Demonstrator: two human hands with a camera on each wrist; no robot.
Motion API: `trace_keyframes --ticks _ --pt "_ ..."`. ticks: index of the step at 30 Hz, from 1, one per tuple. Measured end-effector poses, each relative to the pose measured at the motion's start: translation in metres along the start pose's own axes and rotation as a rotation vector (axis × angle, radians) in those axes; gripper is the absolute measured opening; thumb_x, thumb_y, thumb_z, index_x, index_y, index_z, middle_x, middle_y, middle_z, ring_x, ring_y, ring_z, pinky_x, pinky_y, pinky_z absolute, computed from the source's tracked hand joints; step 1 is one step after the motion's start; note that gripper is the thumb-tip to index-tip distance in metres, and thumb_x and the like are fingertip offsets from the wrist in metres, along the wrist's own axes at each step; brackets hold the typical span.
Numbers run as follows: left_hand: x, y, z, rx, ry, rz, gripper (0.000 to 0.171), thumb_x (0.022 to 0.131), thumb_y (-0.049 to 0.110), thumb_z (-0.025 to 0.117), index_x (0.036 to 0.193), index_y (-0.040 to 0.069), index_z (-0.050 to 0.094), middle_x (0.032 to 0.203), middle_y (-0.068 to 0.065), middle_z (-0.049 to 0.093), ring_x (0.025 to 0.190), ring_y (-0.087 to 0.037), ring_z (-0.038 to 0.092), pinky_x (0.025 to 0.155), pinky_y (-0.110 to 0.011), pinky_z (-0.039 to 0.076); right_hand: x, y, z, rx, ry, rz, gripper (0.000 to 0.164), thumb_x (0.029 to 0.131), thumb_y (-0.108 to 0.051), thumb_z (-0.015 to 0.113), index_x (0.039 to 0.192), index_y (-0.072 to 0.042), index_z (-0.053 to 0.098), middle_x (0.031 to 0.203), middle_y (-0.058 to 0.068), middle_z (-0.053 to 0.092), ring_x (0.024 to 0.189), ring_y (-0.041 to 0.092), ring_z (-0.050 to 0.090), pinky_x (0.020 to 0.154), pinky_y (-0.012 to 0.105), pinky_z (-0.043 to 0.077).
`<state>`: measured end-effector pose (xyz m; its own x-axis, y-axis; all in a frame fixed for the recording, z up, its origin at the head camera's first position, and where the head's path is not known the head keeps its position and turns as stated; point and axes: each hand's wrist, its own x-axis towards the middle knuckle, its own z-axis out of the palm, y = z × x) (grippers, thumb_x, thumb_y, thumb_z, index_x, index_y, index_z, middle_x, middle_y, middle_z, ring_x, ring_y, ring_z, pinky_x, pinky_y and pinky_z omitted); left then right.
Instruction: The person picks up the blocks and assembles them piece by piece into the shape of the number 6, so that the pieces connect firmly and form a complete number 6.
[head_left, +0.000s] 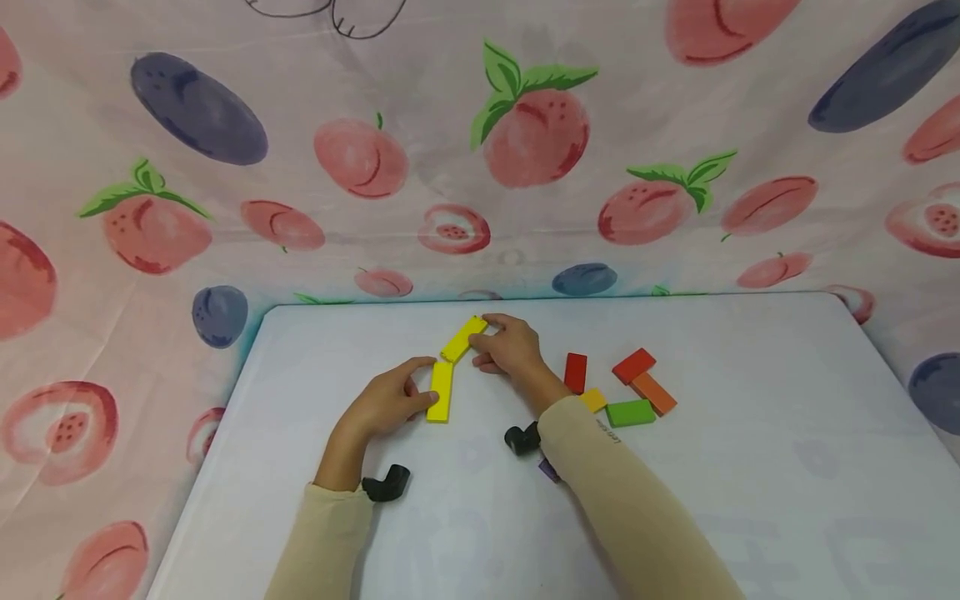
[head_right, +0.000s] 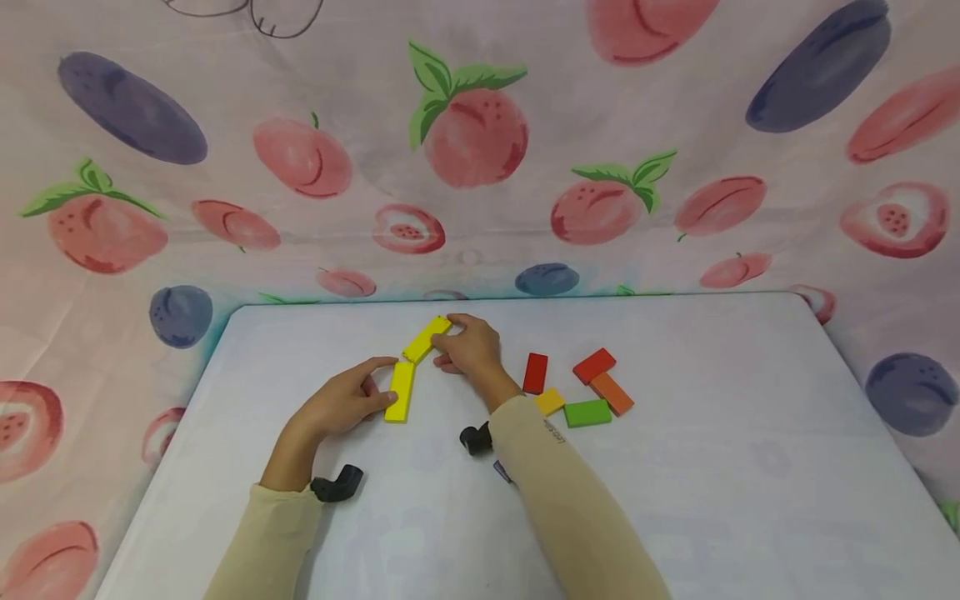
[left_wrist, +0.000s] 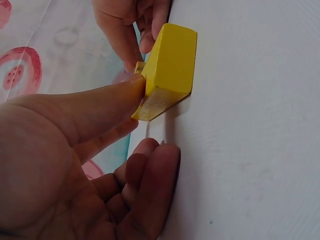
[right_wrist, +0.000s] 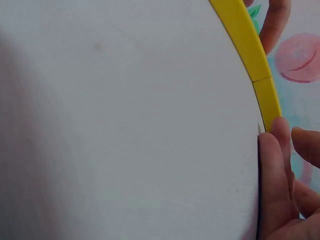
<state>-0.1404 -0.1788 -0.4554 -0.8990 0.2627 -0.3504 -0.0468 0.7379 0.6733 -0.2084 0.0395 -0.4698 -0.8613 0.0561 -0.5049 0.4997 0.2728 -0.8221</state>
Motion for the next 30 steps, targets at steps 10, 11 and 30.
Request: trace_keyframes --ticks 10,11,30 --pt "-0.005 0.004 -0.007 -0.003 0.022 0.018 0.055 0.101 0.030 0.065 0.152 0.019 0.048 0.101 -0.007 0.065 0.075 -0.018 0.063 0.072 -0.032 0.050 -0.013 -0.002 -0.040 0.076 -0.122 -0.028 0.068 0.095 -0.034 0.074 0.154 -0.023 0.041 0.123 0.011 0.062 0.093 0.020 0.074 0.081 0.029 0.062" --pt "-0.007 0.004 -0.008 0.023 0.036 0.043 0.054 0.101 0.029 0.064 0.152 0.018 0.049 0.105 -0.008 0.066 0.079 -0.019 0.063 0.075 -0.033 0.052 -0.017 -0.004 -0.046 0.060 -0.134 -0.045 0.068 0.096 -0.035 0.073 0.154 -0.023 0.041 0.124 0.011 0.061 0.096 0.020 0.074 0.085 0.030 0.061" --pt "-0.023 -0.005 -0.010 0.335 0.023 0.100 0.065 0.098 0.053 0.061 0.157 0.038 0.039 0.173 -0.015 0.009 0.157 -0.050 -0.001 0.103 -0.091 -0.002 -0.067 0.019 -0.137 -0.734 -0.075 -0.599 0.058 0.099 -0.044 0.065 0.147 -0.015 0.055 0.134 0.012 0.066 0.127 0.034 0.059 0.104 0.055 0.052"
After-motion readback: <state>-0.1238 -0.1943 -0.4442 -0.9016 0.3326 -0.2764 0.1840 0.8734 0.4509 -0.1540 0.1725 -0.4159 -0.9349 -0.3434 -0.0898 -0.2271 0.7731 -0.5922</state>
